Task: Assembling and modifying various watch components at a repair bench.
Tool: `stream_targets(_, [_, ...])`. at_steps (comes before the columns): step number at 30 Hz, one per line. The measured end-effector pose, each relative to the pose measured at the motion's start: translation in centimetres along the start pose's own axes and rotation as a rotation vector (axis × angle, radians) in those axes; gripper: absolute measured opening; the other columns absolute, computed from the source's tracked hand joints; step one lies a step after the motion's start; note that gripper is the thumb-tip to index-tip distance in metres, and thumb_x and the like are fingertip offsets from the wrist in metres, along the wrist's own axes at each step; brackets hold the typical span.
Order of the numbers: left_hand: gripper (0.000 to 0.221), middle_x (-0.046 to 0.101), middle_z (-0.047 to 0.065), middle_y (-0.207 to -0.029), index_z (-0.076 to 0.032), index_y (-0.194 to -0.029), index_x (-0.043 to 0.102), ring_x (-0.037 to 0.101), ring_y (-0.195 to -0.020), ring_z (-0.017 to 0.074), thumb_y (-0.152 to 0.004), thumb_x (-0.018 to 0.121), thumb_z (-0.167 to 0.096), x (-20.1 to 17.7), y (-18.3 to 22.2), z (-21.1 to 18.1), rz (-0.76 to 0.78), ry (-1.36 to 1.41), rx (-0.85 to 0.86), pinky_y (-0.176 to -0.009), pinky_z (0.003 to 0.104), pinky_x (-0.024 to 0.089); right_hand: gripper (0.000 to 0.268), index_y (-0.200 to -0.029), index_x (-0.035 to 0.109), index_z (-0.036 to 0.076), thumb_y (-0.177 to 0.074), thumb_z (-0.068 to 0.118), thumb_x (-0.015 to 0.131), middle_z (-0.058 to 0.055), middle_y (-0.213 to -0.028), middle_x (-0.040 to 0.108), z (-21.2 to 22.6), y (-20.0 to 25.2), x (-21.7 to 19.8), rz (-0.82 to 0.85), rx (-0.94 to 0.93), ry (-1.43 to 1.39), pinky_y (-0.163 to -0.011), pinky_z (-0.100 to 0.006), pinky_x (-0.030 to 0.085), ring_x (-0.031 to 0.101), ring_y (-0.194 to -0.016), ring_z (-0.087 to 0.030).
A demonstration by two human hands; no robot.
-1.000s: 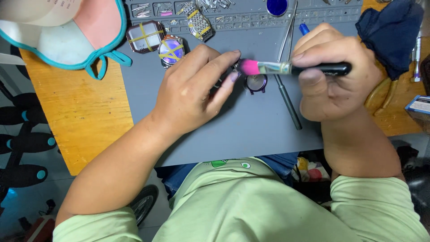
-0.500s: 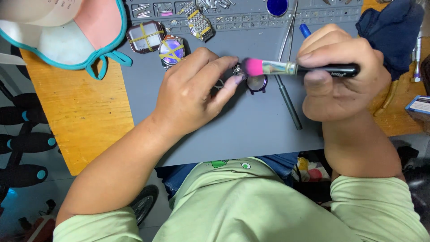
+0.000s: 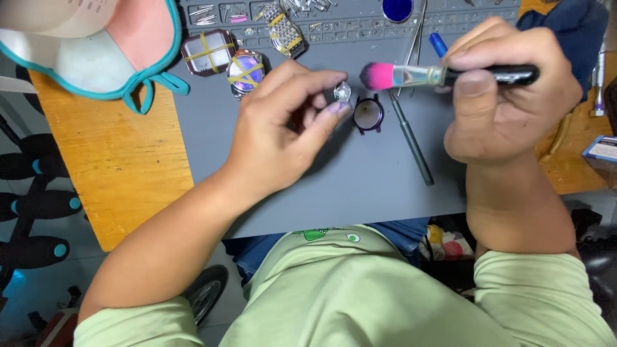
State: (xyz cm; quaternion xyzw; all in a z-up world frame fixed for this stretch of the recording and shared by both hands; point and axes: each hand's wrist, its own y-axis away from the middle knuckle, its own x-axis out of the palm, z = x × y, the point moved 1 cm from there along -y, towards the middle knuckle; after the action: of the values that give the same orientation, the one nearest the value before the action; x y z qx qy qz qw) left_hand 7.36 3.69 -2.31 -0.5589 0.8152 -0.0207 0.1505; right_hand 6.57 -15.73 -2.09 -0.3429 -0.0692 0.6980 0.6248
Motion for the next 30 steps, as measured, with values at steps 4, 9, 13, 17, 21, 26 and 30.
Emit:
stream_targets(4, [0.025,0.050,0.005,-0.076,0.002,-0.104,0.048,0.041,-0.053,0.0064,-0.080,0.049,-0.004,0.6,0.7,2.0,-0.016,0.867,-0.479,-0.044,0.016,0.037,0.018,-0.088,0.036,-0.003,-0.084,0.013,0.044,-0.015,-0.076,0.047,0.2,-0.2,0.8,0.030,-0.179,-0.092,-0.063,-0.029,0.043,0.050,-0.067,-0.023])
stream_targets(9, [0.028,0.044,0.006,-0.070,0.002,-0.108,0.045,0.043,-0.062,0.0110,-0.082,0.049,-0.005,0.8,1.0,2.9,0.093,1.410,-0.604,-0.053,0.022,0.038,0.017,-0.087,0.039,-0.006,-0.082,0.007,0.049,-0.019,-0.076,0.050,0.5,-0.1,0.7,0.046,-0.165,0.023,-0.067,-0.034,0.042,0.052,-0.071,-0.029])
stream_targets(13, [0.026,0.044,0.007,-0.070,0.002,-0.108,0.046,0.043,-0.061,0.0113,-0.083,0.048,-0.004,0.7,0.9,2.6,0.118,1.400,-0.588,-0.053,0.022,0.038,0.014,-0.085,0.036,-0.005,-0.082,0.006,0.045,-0.018,-0.071,0.049,0.7,-0.4,0.6,0.050,-0.190,-0.034,-0.064,-0.033,0.042,0.052,-0.065,-0.028])
stream_targets(17, [0.023,0.048,0.005,-0.069,0.004,-0.102,0.049,0.042,-0.057,0.0088,-0.081,0.049,-0.005,0.5,0.7,1.9,0.104,1.210,-0.584,-0.052,0.019,0.039,0.011,-0.078,0.042,-0.007,-0.080,0.003,0.045,-0.018,-0.070,0.049,0.0,-0.3,-0.2,0.104,-0.124,0.004,-0.064,-0.033,0.038,0.047,-0.064,-0.026])
stream_targets(21, [0.019,0.050,0.005,-0.075,0.001,-0.098,0.049,0.042,-0.057,0.0082,-0.080,0.050,-0.007,0.6,0.8,1.6,0.138,1.020,-0.536,-0.052,0.018,0.038,0.006,-0.094,0.036,-0.014,-0.094,-0.019,0.033,-0.023,-0.080,0.048,0.9,-0.6,-1.6,0.050,0.128,0.330,-0.066,-0.032,0.036,0.040,-0.064,-0.025])
stream_targets(26, [0.021,0.041,-0.001,-0.071,0.000,-0.098,0.049,0.036,-0.058,0.0047,-0.077,0.052,-0.003,0.9,0.8,0.9,0.196,0.594,-0.342,-0.053,0.015,0.034,0.014,-0.101,0.056,-0.009,-0.090,-0.002,0.061,-0.013,-0.066,0.051,-0.1,-0.8,-1.8,0.376,0.254,0.871,-0.046,-0.032,0.034,0.045,-0.050,-0.024])
stream_targets(30, [0.024,0.039,0.001,-0.076,-0.001,-0.100,0.050,0.034,-0.064,0.0069,-0.077,0.053,0.002,1.0,0.8,0.6,0.240,0.399,-0.208,-0.060,0.016,0.032,0.027,-0.102,0.057,-0.002,-0.082,0.011,0.069,-0.007,-0.076,0.055,-0.8,-0.4,-1.5,0.414,0.191,1.027,-0.060,-0.031,0.042,0.052,-0.068,-0.023])
